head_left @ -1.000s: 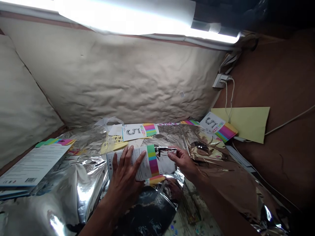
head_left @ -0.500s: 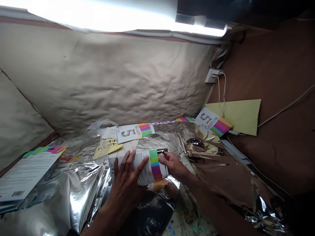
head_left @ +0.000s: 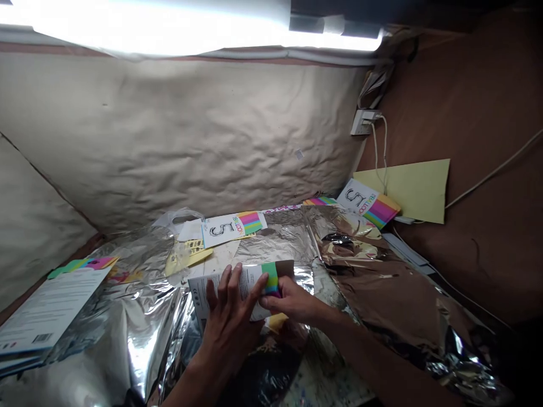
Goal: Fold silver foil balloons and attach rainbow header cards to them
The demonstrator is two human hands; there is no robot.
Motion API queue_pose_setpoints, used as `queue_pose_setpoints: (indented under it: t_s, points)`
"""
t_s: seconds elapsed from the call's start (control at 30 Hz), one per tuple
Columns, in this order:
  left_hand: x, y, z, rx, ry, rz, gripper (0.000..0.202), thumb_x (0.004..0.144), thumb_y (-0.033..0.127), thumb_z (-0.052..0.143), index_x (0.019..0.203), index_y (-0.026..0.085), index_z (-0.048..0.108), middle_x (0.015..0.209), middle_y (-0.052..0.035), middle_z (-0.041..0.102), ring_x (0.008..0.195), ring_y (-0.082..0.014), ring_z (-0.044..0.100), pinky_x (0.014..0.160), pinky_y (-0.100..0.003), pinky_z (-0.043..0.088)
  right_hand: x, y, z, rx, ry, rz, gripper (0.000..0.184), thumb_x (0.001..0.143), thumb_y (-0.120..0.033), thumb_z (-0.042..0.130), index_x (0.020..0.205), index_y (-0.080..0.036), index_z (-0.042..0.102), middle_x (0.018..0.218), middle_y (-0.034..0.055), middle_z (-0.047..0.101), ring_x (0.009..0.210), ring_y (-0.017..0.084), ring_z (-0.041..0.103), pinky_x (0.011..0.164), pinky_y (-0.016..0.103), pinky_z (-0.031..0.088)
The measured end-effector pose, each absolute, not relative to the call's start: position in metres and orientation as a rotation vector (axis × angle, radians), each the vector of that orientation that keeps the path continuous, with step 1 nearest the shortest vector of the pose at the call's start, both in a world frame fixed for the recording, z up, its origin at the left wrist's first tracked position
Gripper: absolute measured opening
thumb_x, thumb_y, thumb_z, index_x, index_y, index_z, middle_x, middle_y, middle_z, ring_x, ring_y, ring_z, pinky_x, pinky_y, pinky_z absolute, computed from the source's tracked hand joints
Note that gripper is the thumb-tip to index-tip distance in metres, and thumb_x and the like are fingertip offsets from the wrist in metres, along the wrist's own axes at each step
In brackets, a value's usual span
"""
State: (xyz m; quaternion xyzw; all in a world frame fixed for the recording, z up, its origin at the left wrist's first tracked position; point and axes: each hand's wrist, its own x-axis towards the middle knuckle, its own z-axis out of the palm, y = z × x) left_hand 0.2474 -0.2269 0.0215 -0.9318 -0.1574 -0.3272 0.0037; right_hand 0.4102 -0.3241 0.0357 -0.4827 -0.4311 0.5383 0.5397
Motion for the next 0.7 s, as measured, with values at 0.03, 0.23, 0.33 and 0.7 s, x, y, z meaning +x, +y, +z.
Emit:
queue_pose_setpoints:
  t_s: [0.03,0.23,0.33,0.7]
  points:
    - [0.247,-0.228,0.022,-2.924,-0.491,-1.024,0.087,0.064,0.050,0.081,0.143,0.035,0.048,0.154,-0.0149,0.028,0.139,-0.0424,0.027,0.114,-0.061,0.003,0.412,-0.324,0.034,-1.142,-1.018,1.270,0.041,0.075,-0.052,0.076,0.089,-0.014,0.068,0.076,-0.0018,0.059,0.069,0.011,0.051,0.067,0.023,0.043]
    - [0.246,-0.232,0.019,-2.918,-0.357,-1.021,0.080,0.072,0.048,0.075,0.145,0.035,0.045,0.149,-0.0160,0.036,0.137,-0.0400,0.033,0.115,-0.062,0.006,0.410,-0.327,0.026,-1.074,-1.158,1.385,0.029,0.075,-0.038,0.077,0.093,-0.016,0.070,0.078,-0.0019,0.061,0.068,0.011,0.052,0.064,0.021,0.042]
    - [0.245,-0.227,0.018,-2.976,-0.256,-0.936,0.083,0.072,0.051,0.076,0.146,0.035,0.043,0.151,-0.0155,0.035,0.138,-0.0386,0.033,0.116,-0.059,0.005,0.408,-0.327,0.025,-1.138,-1.088,1.346,0.024,0.073,-0.035,0.078,0.084,-0.015,0.069,0.070,-0.0041,0.058,0.062,0.009,0.049,0.058,0.020,0.039]
    - [0.233,-0.192,0.044,-3.502,-1.525,-1.644,0.089,0.088,0.050,0.060,0.156,0.025,0.008,0.137,-0.0160,0.053,0.120,-0.0308,0.058,0.093,-0.045,0.052,0.428,-0.341,0.036,-0.870,-0.873,1.478,0.048,0.074,-0.035,0.081,0.115,-0.014,0.068,0.097,0.0086,0.073,0.089,0.023,0.069,0.087,0.039,0.052]
